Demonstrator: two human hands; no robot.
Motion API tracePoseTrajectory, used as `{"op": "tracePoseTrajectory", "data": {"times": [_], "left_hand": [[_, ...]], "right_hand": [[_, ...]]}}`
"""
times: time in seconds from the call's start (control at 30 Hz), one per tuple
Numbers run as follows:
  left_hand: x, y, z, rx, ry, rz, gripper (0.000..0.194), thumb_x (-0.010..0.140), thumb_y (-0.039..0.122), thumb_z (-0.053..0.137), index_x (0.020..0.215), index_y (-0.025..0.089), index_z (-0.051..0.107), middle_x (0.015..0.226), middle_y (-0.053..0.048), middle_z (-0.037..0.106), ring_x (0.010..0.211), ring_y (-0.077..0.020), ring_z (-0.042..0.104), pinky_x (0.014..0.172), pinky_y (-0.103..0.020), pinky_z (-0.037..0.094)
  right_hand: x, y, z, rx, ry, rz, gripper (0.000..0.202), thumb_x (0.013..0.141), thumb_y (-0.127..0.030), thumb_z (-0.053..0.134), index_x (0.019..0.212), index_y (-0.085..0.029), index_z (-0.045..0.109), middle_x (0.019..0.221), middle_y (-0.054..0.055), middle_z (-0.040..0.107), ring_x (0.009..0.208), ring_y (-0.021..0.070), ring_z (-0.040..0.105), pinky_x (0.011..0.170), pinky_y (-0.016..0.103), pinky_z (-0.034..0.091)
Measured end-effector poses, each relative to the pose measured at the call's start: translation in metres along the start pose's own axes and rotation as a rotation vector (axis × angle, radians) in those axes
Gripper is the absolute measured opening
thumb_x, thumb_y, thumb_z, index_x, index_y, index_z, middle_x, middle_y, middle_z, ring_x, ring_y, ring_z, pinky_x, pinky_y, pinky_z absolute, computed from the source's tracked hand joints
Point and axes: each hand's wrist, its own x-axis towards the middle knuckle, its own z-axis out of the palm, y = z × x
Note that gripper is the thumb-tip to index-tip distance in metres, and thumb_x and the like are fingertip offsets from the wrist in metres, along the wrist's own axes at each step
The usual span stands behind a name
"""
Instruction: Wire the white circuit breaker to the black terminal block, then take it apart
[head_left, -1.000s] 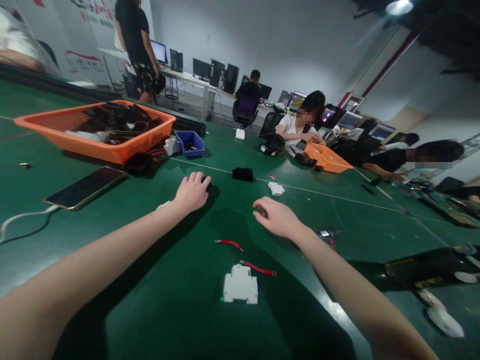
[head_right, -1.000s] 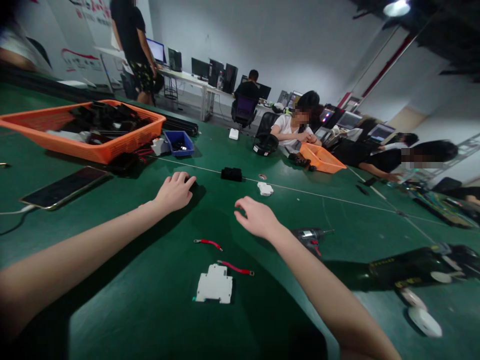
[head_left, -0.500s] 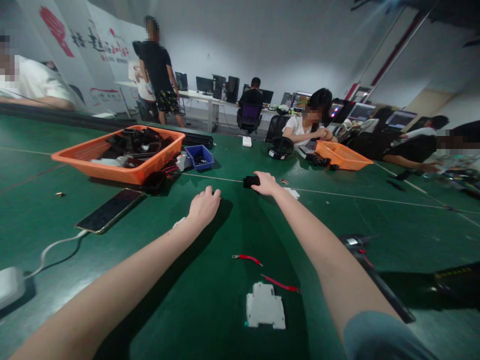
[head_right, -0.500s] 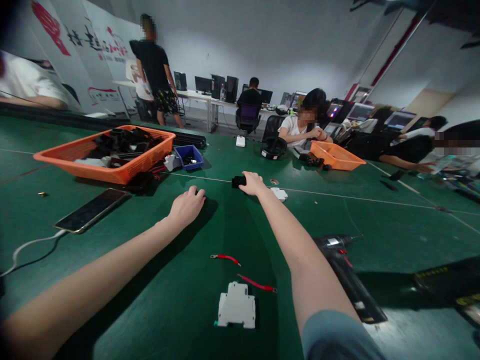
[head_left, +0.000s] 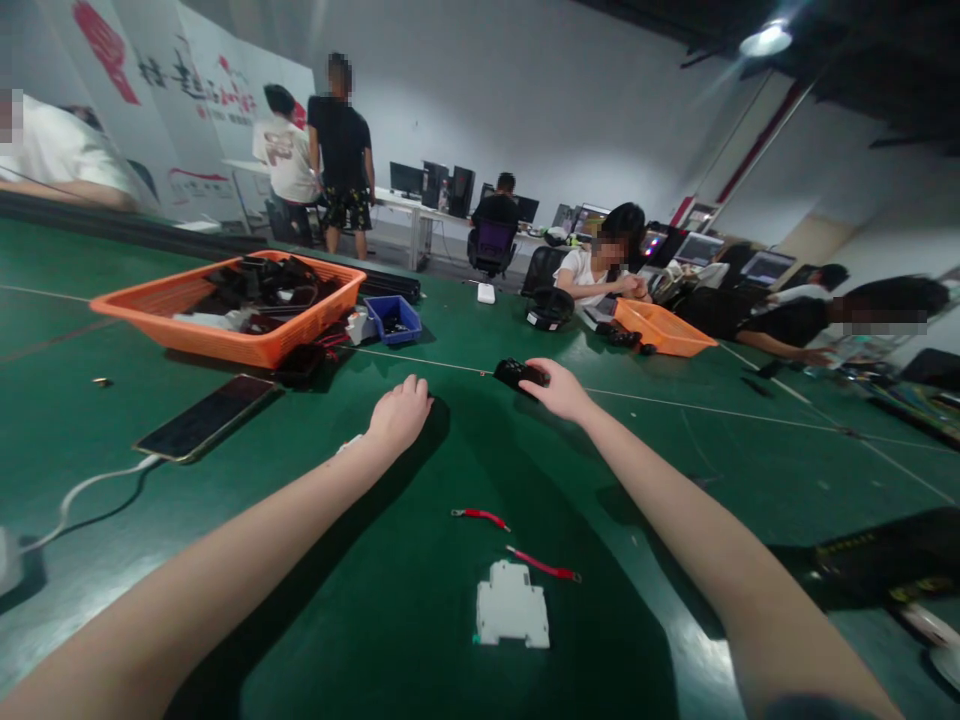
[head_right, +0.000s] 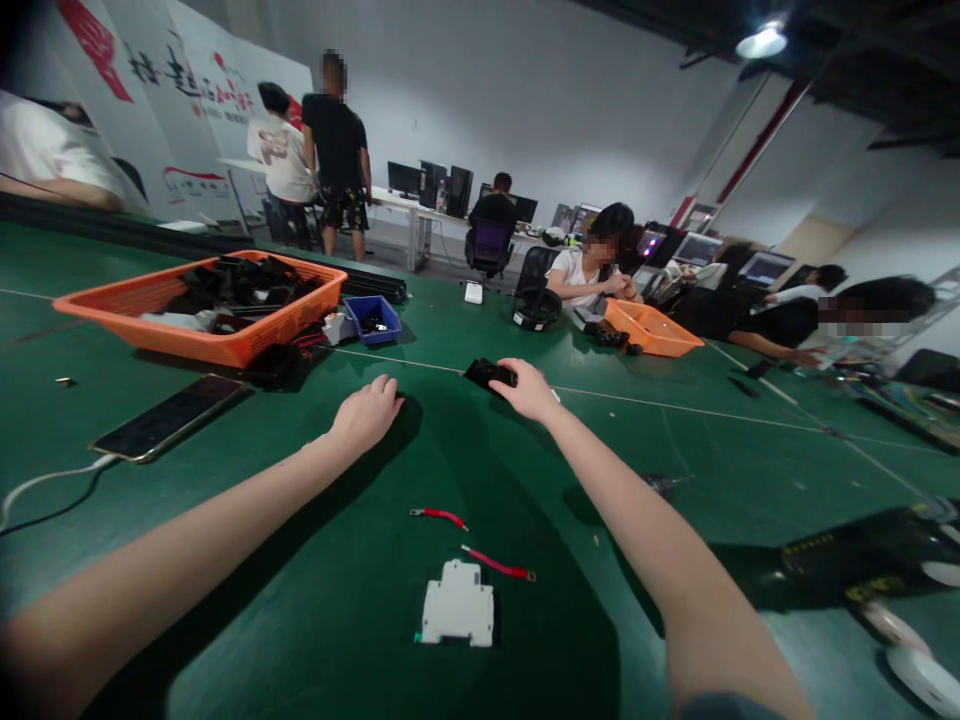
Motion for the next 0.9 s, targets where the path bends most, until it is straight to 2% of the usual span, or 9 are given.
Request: {"op": "tracePoseTrajectory", "data": {"times": [0.13, 0.27, 0.4, 0.6, 0.7, 0.8, 0.9], "left_hand": [[0.002, -0.002, 0.001, -0.013, -0.011, 0.084, 0.031, 0.101, 0.038, 0.040, 0.116, 0.015, 0.055, 0.115, -0.014, 0.062, 0.099, -0.0260, 0.065, 0.080, -0.034, 0.047], [0.006, -0.003, 0.000, -0.045, -0.031, 0.210, 0.030, 0.100, 0.041, 0.045, 0.116, 0.019, 0.056, 0.118, -0.011, 0.063, 0.107, -0.0248, 0.063, 0.087, -0.035, 0.044], [0.008, -0.001, -0.002, -0.069, -0.041, 0.279, 0.027, 0.100, 0.039, 0.044, 0.115, 0.020, 0.057, 0.116, -0.009, 0.065, 0.106, -0.0226, 0.064, 0.089, -0.034, 0.043], [0.002, 0.004, -0.006, -0.064, -0.030, 0.271, 0.031, 0.099, 0.034, 0.038, 0.118, 0.019, 0.058, 0.116, -0.012, 0.064, 0.104, -0.0235, 0.065, 0.089, -0.035, 0.046], [0.000, 0.003, -0.006, -0.061, -0.033, 0.243, 0.037, 0.098, 0.036, 0.038, 0.125, 0.018, 0.056, 0.121, -0.012, 0.064, 0.102, -0.0240, 0.066, 0.088, -0.035, 0.048], [0.000, 0.002, -0.005, -0.087, -0.039, 0.197, 0.046, 0.100, 0.041, 0.034, 0.138, 0.018, 0.047, 0.125, -0.013, 0.065, 0.103, -0.0253, 0.067, 0.086, -0.035, 0.050], [0.001, 0.002, -0.004, -0.131, -0.051, 0.118, 0.051, 0.102, 0.042, 0.029, 0.145, 0.017, 0.038, 0.120, -0.013, 0.068, 0.102, -0.0263, 0.068, 0.081, -0.035, 0.051]], "right_hand": [[-0.067, -0.024, -0.026, 0.022, -0.052, -0.034, 0.041, 0.087, -0.039, 0.067, 0.122, -0.017, 0.061, 0.121, 0.010, 0.066, 0.111, 0.0243, 0.061, 0.099, 0.041, 0.047], [-0.131, -0.054, -0.042, 0.033, -0.216, -0.087, 0.040, 0.090, -0.040, 0.065, 0.124, -0.022, 0.059, 0.119, 0.009, 0.065, 0.111, 0.0253, 0.058, 0.097, 0.045, 0.047], [-0.165, -0.073, -0.047, 0.041, -0.317, -0.077, 0.040, 0.090, -0.038, 0.065, 0.126, -0.023, 0.058, 0.122, 0.009, 0.063, 0.113, 0.0246, 0.056, 0.098, 0.044, 0.047], [-0.174, -0.079, -0.044, 0.019, -0.355, -0.016, 0.045, 0.089, -0.039, 0.065, 0.129, -0.020, 0.055, 0.122, 0.011, 0.062, 0.113, 0.0261, 0.057, 0.096, 0.044, 0.048], [-0.170, -0.079, -0.046, 0.018, -0.443, -0.043, 0.058, 0.085, -0.048, 0.068, 0.134, -0.021, 0.052, 0.123, 0.011, 0.061, 0.109, 0.0266, 0.060, 0.093, 0.044, 0.050], [-0.151, -0.071, -0.045, 0.063, -0.475, -0.086, 0.058, 0.089, -0.053, 0.061, 0.138, -0.023, 0.048, 0.120, 0.010, 0.062, 0.101, 0.0229, 0.062, 0.085, 0.038, 0.052], [-0.111, -0.055, -0.033, 0.057, -0.367, -0.109, 0.047, 0.097, -0.049, 0.050, 0.134, -0.020, 0.050, 0.118, 0.009, 0.063, 0.097, 0.0186, 0.062, 0.083, 0.033, 0.051]]}}
